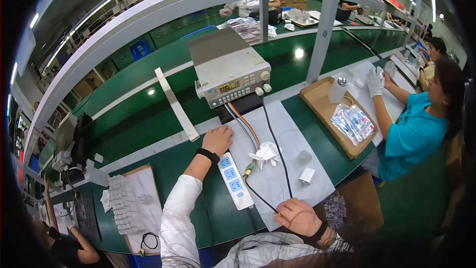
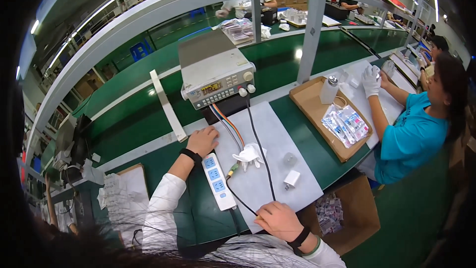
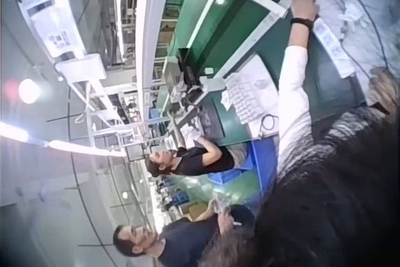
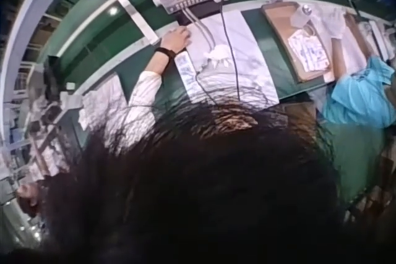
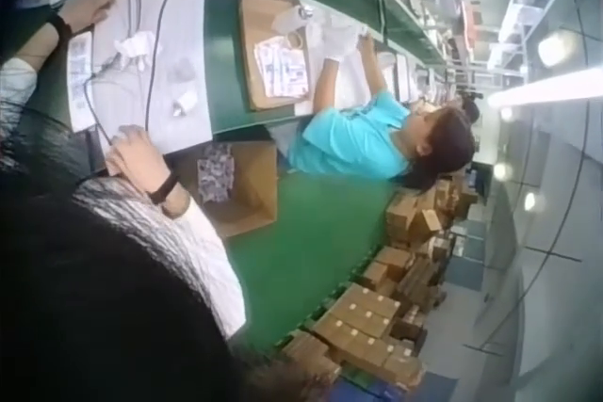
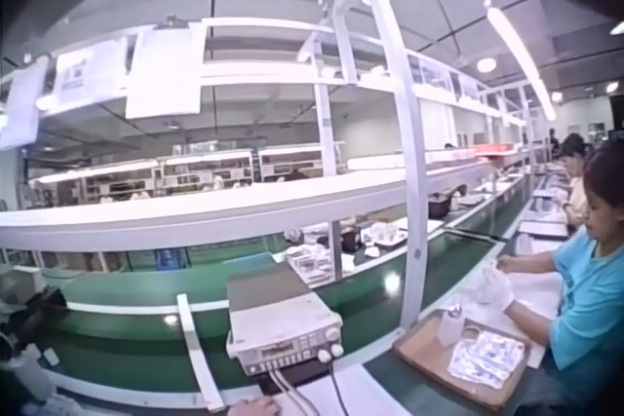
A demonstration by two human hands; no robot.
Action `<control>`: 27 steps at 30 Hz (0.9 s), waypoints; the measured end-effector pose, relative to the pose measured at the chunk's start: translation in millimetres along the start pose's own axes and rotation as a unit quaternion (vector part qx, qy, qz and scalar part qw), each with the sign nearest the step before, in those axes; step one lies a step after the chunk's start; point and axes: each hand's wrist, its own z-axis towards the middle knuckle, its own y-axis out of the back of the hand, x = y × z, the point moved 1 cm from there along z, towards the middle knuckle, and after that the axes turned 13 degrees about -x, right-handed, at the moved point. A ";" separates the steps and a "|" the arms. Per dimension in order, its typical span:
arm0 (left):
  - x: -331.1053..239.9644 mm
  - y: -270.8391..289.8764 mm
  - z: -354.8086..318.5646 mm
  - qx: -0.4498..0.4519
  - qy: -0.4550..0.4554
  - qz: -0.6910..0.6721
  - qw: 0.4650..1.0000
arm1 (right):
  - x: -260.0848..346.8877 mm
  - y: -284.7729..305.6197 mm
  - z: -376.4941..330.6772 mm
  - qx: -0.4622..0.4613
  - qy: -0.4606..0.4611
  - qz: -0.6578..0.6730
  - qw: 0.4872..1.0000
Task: The person tests power adapters by plugging each one into a power strip, touching a probe to the ports, and pressing a button on a testing machine. After each test, the person removes the adapter and places it on the workbench before repeating the process.
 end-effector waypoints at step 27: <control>-200.1 73.1 -90.7 0.182 -0.301 -0.135 0.926 | -17.5 -31.6 -65.8 -0.237 -0.258 -0.068 0.934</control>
